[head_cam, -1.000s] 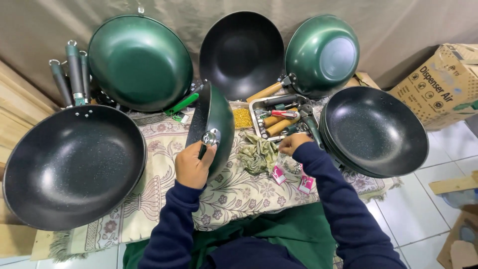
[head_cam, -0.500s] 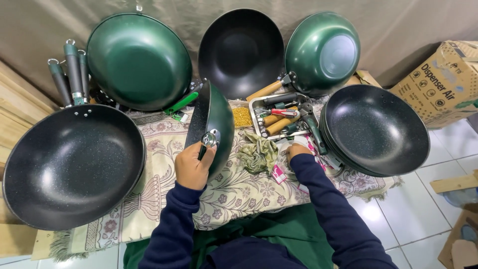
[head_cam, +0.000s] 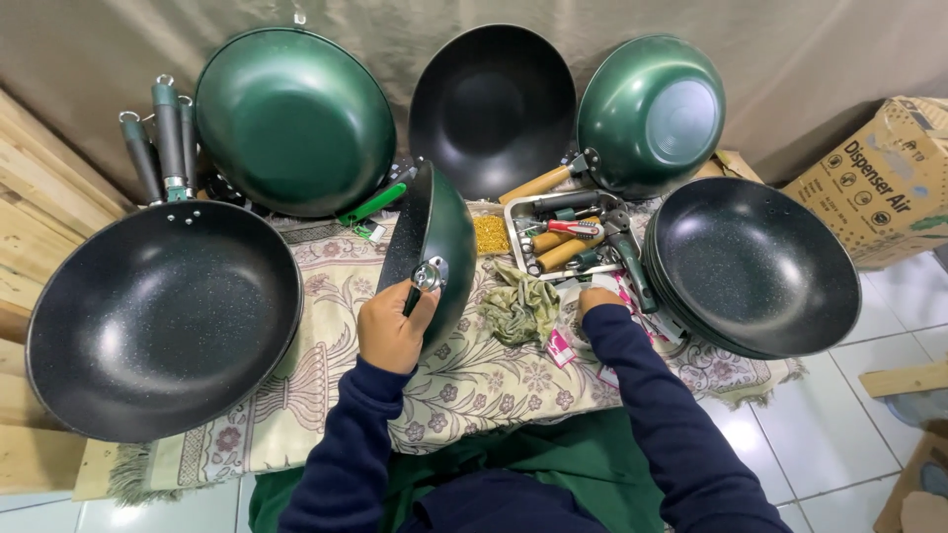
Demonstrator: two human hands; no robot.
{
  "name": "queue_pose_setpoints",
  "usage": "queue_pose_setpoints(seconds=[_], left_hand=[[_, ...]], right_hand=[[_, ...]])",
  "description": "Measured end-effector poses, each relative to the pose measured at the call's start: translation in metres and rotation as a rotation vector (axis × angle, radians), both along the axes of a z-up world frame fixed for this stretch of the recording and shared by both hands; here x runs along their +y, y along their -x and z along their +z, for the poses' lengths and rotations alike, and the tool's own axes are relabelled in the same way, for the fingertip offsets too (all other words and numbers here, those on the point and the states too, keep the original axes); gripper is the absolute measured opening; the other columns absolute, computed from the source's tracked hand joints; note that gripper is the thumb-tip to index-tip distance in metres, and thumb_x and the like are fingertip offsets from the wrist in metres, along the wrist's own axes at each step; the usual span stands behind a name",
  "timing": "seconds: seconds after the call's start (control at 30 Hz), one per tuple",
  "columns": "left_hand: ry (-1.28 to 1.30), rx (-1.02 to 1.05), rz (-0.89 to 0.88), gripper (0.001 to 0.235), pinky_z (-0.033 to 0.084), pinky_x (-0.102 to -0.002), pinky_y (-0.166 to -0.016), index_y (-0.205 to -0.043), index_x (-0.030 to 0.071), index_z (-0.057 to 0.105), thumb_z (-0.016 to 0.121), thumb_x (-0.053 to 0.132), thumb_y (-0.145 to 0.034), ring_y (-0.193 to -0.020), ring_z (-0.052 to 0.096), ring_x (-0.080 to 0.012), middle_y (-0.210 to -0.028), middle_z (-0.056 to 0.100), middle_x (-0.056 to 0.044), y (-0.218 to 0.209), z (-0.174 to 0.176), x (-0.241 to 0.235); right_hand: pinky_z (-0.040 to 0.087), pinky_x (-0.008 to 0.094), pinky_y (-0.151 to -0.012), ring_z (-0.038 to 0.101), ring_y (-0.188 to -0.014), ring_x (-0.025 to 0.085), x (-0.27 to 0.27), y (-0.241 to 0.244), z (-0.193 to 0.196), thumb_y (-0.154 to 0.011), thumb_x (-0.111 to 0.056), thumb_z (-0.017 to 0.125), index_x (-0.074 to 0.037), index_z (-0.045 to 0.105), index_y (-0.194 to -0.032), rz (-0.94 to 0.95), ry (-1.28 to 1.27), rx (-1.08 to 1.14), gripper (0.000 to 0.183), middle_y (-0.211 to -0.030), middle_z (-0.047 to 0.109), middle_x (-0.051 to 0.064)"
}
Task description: Assembling handles onto woks and wiping them clean.
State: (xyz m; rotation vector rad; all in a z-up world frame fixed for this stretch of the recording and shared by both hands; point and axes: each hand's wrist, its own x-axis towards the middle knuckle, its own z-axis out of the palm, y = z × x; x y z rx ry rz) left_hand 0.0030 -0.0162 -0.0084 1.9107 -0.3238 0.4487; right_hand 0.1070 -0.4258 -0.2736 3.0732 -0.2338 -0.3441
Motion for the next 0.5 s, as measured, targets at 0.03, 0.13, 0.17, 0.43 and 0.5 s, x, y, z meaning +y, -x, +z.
queue_pose_setpoints(seconds=[0.03, 0.13, 0.17, 0.43, 0.5], left_hand=[[0.000, -0.001, 0.002, 0.051, 0.041, -0.027, -0.046, -0.054, 0.013, 0.051, 0.064, 0.033, -0.098, -0.043, 0.048, -0.0179, -0.045, 0.045, -0.004, 0.001, 0.001, 0.000], [0.003, 0.028, 0.011, 0.051, 0.043, -0.028, -0.048, -0.054, 0.013, 0.050, 0.064, 0.037, -0.097, -0.045, 0.049, -0.0184, -0.046, 0.045, -0.004, 0.002, 0.004, 0.000], [-0.006, 0.017, 0.009, 0.050, 0.043, -0.028, -0.047, -0.055, 0.013, 0.050, 0.064, 0.036, -0.097, -0.045, 0.050, -0.0193, -0.046, 0.044, -0.004, 0.002, 0.005, 0.000], [-0.014, 0.022, 0.030, 0.050, 0.042, -0.031, -0.047, -0.054, 0.013, 0.047, 0.064, 0.034, -0.096, -0.044, 0.049, -0.0214, -0.044, 0.044, -0.005, 0.005, 0.002, -0.006], [-0.039, 0.012, 0.038, 0.050, 0.042, -0.030, -0.048, -0.055, 0.014, 0.049, 0.063, 0.037, -0.096, -0.044, 0.050, -0.0215, -0.046, 0.045, -0.004, 0.004, -0.001, -0.005]], right_hand=[[0.062, 0.043, -0.088, 0.077, -0.101, 0.032, 0.003, 0.004, 0.010, -0.091, -0.019, 0.058, -0.009, 0.081, -0.103, 0.002, 0.000, -0.001, 0.027, -0.099, 0.077, 0.014], [0.061, 0.044, -0.089, 0.077, -0.099, 0.032, 0.019, 0.017, 0.049, -0.087, -0.026, 0.066, -0.012, 0.082, -0.097, -0.026, -0.017, -0.021, 0.024, -0.096, 0.078, 0.013], [0.060, 0.045, -0.090, 0.076, -0.100, 0.033, 0.028, 0.022, 0.068, -0.086, -0.031, 0.067, -0.014, 0.081, -0.098, 0.011, -0.073, -0.058, 0.026, -0.096, 0.078, 0.013], [0.057, 0.033, -0.062, 0.070, -0.069, 0.021, 0.144, 0.069, 0.181, -0.080, -0.025, 0.083, -0.019, 0.078, -0.089, 0.395, -0.779, -0.782, 0.012, -0.071, 0.074, 0.002], [0.056, 0.022, -0.049, 0.068, -0.061, 0.016, 0.177, 0.082, 0.217, -0.080, -0.011, 0.083, -0.013, 0.080, -0.089, 0.504, -1.042, -0.886, 0.010, -0.071, 0.074, 0.004]])
